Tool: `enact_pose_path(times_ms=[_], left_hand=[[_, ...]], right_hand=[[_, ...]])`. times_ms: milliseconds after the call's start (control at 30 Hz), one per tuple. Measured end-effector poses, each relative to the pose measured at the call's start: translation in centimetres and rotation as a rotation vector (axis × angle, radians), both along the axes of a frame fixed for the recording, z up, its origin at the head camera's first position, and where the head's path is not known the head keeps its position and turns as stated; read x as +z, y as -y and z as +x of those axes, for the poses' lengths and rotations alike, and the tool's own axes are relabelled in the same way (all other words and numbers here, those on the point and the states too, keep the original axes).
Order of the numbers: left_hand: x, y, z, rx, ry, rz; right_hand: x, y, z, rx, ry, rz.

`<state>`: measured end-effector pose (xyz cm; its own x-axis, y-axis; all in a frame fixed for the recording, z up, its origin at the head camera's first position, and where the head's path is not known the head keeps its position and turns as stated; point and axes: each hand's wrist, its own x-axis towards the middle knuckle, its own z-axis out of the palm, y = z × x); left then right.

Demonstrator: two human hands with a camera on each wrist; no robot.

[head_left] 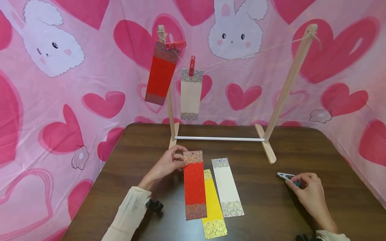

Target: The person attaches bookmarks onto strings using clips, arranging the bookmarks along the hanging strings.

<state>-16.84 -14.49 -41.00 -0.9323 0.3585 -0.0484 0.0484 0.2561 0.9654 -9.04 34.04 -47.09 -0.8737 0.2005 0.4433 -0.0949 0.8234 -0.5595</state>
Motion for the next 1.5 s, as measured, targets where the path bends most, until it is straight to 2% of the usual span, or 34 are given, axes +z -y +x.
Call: enact_pose_path(times_ms=[133, 267, 367, 500, 667, 800, 933, 1100, 1200, 1267, 1333, 1400, 1500], left_hand=[[0.3, -0.3, 0.2, 0.030, -0.007, 0.004], [0.5, -0.5, 0.4, 0.057, -0.010, 0.000], [0.7, -0.6, 0.5, 0.051, -0.026, 0.012], [0.7, -0.7, 0.6, 0.030, -0.052, 0.036], [0.9, -0.9, 0.9, -0.008, -0.017, 0.108], [1.4, -1.3, 1.1, -0.039, 0.005, 0.163], [1.7, -1.6, 1.4, -0.045, -0.002, 0.179], [2.0, -2.0, 1.5, -0.024, -0.022, 0.197], [2.3, -2.3, 1.4, -0.022, -0.038, 0.205], [2.6, -2.4, 1.4, -0.021, -0.054, 0.199], [3.1, -2.6, 1.2, -0.026, -0.081, 0.188], [3.8, -2.9, 1.0, -0.027, -0.102, 0.185], [4.7, -3.2, 0.7, -0.034, -0.117, 0.211]], right_hand=[[0.2, 0.1, 0.0, 0.010, -0.053, -0.042], [0.4, 0.0, 0.1, -0.020, -0.040, -0.066], [0.4, -0.1, 0.1, -0.059, -0.020, -0.094], [0.5, -0.1, 0.2, -0.058, -0.027, -0.111], [0.7, 0.0, 0.2, -0.049, -0.028, -0.147], [1.3, 0.1, -0.1, -0.039, 0.018, -0.348], [2.3, 0.3, -0.2, -0.027, 0.044, -0.578], [4.0, 1.0, -0.2, -0.038, 0.012, -0.649], [4.9, 1.6, -0.2, 0.023, -0.047, -0.774], [5.7, 2.0, -0.2, 0.100, -0.087, -0.889], [6.7, 2.4, -0.3, 0.180, -0.110, -0.960], [7.9, 2.7, -0.5, 0.278, -0.122, -0.972], [9.6, 2.9, -0.7, 0.400, -0.107, -0.927]])
